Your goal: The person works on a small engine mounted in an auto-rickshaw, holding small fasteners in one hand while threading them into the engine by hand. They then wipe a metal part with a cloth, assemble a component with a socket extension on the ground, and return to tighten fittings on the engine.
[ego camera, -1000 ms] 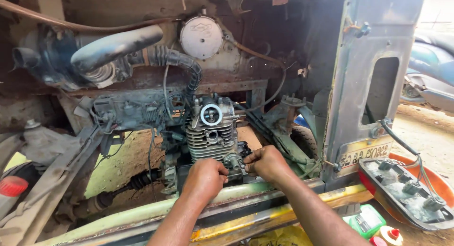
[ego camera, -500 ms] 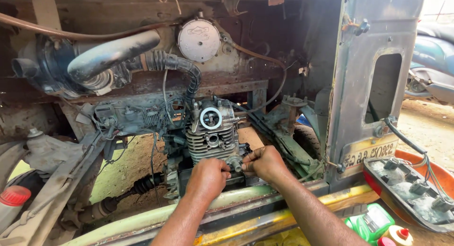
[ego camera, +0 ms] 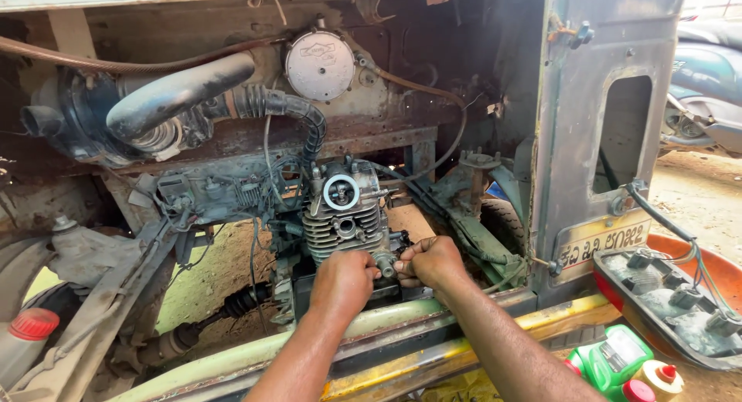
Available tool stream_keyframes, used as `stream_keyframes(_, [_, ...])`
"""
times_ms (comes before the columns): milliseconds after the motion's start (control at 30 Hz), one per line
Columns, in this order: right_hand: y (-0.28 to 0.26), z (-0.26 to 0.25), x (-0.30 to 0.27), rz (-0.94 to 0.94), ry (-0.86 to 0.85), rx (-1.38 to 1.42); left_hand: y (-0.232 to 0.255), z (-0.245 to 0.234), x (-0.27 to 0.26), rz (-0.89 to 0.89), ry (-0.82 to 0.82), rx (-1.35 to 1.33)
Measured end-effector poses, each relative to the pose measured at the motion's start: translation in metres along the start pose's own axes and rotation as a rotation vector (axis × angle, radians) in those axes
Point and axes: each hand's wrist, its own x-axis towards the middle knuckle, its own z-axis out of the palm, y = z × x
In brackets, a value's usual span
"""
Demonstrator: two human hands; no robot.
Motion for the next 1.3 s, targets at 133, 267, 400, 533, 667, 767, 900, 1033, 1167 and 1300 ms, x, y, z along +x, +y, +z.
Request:
stream_keyframes(133, [0.002, 0.003, 0.002, 0.004, 0.023, 0.114, 0.004, -0.003, 0.0, -0.051, -0.046, 0.151])
stream_keyframes(267, [-0.002, 0.005, -0.005, 0.022, 0.039, 0.102, -0.014, 0.015, 0.003, 0.18, -0.014, 0.228])
stream_keyframes(400, [-0.002, 0.004, -0.003, 0.124, 0.041, 0.157, -0.01, 0.007, 0.003, 0.318, -0.054, 0.336])
stream_keyframes(533, [0.0, 0.003, 0.0, 0.155, 0.012, 0.19, -0.006, -0.003, 0.0, 0.361, -0.057, 0.234])
stream_keyframes(667, [0.0, -0.004, 0.001, 0.16, -0.065, 0.234, 0.004, -0.015, -0.002, 0.309, -0.086, 0.259])
stream_keyframes(767, [0.001, -0.003, 0.002, 0.198, -0.139, 0.259, -0.001, -0.01, 0.0, 0.286, -0.104, 0.212])
stream_keyframes(900, [0.006, 0.002, 0.011, 0.181, -0.02, 0.174, -0.018, 0.009, 0.007, 0.311, -0.011, 0.286])
stream_keyframes(1033, [0.0, 0.002, 0.004, 0.185, 0.025, 0.189, -0.023, 0.014, 0.007, 0.392, 0.027, 0.269])
stream_keyframes(1167, [-0.003, 0.0, -0.001, 0.205, 0.003, 0.185, -0.013, 0.006, 0.002, 0.402, 0.009, 0.237])
stream_keyframes(1300, [0.001, -0.003, 0.002, 0.208, -0.127, 0.168, 0.0, -0.007, -0.002, 0.344, 0.007, 0.159])
